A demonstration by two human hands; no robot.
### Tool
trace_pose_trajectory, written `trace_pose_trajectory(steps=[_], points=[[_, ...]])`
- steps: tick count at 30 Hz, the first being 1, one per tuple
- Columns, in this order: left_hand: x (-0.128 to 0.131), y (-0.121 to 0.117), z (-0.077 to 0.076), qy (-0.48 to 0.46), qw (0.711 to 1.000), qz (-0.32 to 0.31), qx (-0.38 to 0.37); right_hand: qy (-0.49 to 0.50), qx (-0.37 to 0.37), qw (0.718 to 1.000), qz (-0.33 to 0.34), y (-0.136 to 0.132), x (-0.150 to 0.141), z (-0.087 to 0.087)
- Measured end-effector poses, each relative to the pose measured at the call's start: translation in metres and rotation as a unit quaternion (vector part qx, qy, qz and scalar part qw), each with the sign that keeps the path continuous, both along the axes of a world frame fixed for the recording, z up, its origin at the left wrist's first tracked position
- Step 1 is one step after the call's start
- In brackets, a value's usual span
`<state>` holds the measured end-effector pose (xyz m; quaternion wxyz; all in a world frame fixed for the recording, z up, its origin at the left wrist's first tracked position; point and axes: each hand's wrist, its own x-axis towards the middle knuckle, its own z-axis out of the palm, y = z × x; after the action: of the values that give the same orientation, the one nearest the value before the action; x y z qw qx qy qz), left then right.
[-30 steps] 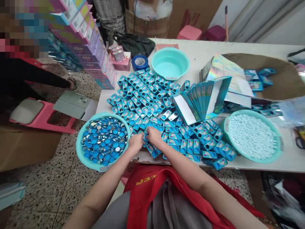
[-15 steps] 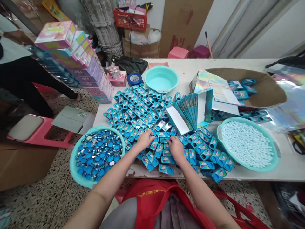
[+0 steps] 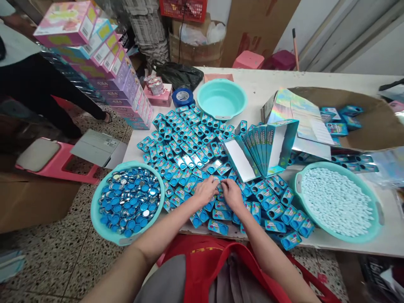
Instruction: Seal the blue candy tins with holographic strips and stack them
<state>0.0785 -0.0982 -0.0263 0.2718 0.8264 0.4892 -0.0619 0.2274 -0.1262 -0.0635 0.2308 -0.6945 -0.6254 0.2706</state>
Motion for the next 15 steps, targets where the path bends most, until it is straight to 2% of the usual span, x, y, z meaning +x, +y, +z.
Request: trace_pose_trajectory(steps=[3, 5, 6, 7, 8, 10, 11, 12, 13, 15], points=[[0.004, -0.002, -0.002, -0.041, 0.999, 0.027, -0.017, 0.012, 0.009, 1.000, -0.007, 0.022, -0.002, 0.006], [-0.001, 0.001, -0.003, -0.110, 0.987, 0.111, -0.045, 0.003, 0.008, 1.000, 0.000, 0.047, -0.013, 0.012], [-0.005, 0.004, -0.004, -0.155, 0.969, 0.177, -0.077, -0.005, -0.003, 1.000, 0.000, 0.061, -0.021, 0.015], [-0.010, 0.008, -0.004, -0.207, 0.937, 0.252, -0.122, -0.018, -0.023, 1.000, -0.004, 0.076, -0.029, 0.018], [-0.016, 0.014, -0.003, -0.262, 0.889, 0.331, -0.176, -0.033, -0.049, 0.998, -0.011, 0.090, -0.038, 0.020], [-0.030, 0.027, -0.001, -0.364, 0.762, 0.458, -0.279, -0.069, -0.107, 0.992, -0.025, 0.113, -0.052, 0.023], [-0.038, 0.034, 0.001, -0.405, 0.701, 0.497, -0.311, -0.087, -0.131, 0.987, -0.027, 0.121, -0.057, 0.024], [-0.045, 0.041, 0.003, -0.437, 0.654, 0.523, -0.329, -0.103, -0.151, 0.983, -0.023, 0.127, -0.059, 0.024], [-0.052, 0.047, 0.005, -0.461, 0.620, 0.539, -0.335, -0.116, -0.169, 0.979, -0.015, 0.131, -0.060, 0.024], [-0.063, 0.059, 0.007, -0.491, 0.583, 0.557, -0.330, -0.133, -0.198, 0.971, 0.004, 0.136, -0.058, 0.024]])
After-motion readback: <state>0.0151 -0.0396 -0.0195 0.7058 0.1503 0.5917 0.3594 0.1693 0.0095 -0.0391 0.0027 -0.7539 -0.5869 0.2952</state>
